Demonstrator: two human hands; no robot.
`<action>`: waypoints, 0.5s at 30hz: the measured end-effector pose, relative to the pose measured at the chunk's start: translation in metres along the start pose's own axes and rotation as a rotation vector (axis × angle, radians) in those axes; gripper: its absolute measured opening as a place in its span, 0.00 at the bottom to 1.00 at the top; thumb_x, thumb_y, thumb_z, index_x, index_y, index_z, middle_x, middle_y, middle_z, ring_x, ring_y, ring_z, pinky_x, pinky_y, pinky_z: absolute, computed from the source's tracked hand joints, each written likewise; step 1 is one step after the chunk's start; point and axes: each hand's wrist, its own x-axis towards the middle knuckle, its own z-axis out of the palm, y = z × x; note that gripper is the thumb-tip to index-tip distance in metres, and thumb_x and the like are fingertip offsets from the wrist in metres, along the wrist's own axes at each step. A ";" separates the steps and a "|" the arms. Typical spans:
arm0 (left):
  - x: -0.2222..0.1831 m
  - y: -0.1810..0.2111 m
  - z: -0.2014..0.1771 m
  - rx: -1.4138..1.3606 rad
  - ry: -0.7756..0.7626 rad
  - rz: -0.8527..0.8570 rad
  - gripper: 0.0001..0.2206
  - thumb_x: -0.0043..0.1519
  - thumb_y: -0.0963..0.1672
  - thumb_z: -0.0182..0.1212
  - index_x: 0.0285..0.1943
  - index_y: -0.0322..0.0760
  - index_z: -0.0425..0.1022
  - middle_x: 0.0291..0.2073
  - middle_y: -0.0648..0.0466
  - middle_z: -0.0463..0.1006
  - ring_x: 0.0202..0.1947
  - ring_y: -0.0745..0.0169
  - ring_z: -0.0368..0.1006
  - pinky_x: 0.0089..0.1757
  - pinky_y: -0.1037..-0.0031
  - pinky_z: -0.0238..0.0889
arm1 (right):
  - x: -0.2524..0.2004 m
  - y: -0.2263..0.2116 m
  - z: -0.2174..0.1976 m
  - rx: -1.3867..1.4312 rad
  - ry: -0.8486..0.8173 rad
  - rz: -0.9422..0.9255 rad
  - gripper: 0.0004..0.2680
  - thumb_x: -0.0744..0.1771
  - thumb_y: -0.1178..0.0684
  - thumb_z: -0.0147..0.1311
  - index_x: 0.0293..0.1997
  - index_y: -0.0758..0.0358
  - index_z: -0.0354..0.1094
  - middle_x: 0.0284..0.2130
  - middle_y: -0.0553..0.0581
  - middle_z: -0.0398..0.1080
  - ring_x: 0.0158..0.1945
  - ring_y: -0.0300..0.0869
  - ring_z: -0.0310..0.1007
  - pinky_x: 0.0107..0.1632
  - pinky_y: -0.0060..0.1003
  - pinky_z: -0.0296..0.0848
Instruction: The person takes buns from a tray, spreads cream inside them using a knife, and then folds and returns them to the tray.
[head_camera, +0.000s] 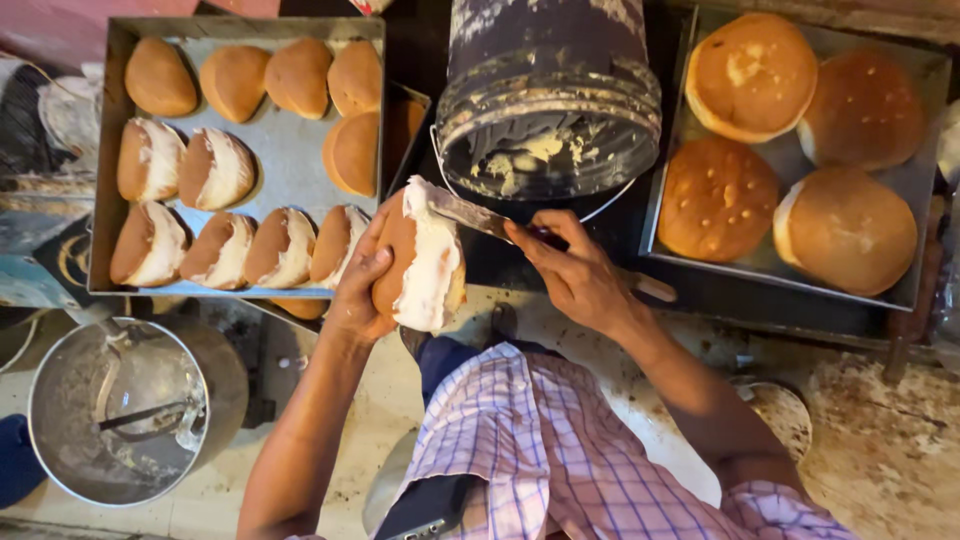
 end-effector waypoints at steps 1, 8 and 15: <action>0.001 0.003 0.002 -0.012 -0.014 0.009 0.42 0.60 0.46 0.69 0.82 0.33 0.49 0.70 0.43 0.65 0.66 0.47 0.67 0.64 0.57 0.63 | -0.001 0.002 -0.002 -0.116 0.024 -0.067 0.18 0.68 0.65 0.51 0.68 0.61 0.66 0.53 0.61 0.64 0.52 0.50 0.71 0.57 0.41 0.74; -0.009 0.031 -0.001 0.136 -0.005 -0.004 0.42 0.57 0.46 0.71 0.80 0.33 0.52 0.70 0.44 0.66 0.67 0.51 0.68 0.64 0.59 0.63 | -0.017 0.030 -0.011 -0.089 -0.030 -0.016 0.16 0.70 0.63 0.51 0.68 0.57 0.66 0.53 0.60 0.64 0.51 0.44 0.71 0.54 0.34 0.75; 0.010 0.046 0.018 0.286 -0.017 -0.053 0.38 0.60 0.44 0.68 0.80 0.33 0.55 0.65 0.46 0.70 0.63 0.56 0.71 0.62 0.66 0.66 | 0.041 0.046 -0.002 0.680 -0.312 0.281 0.19 0.73 0.57 0.45 0.76 0.59 0.54 0.47 0.54 0.58 0.38 0.37 0.60 0.42 0.29 0.67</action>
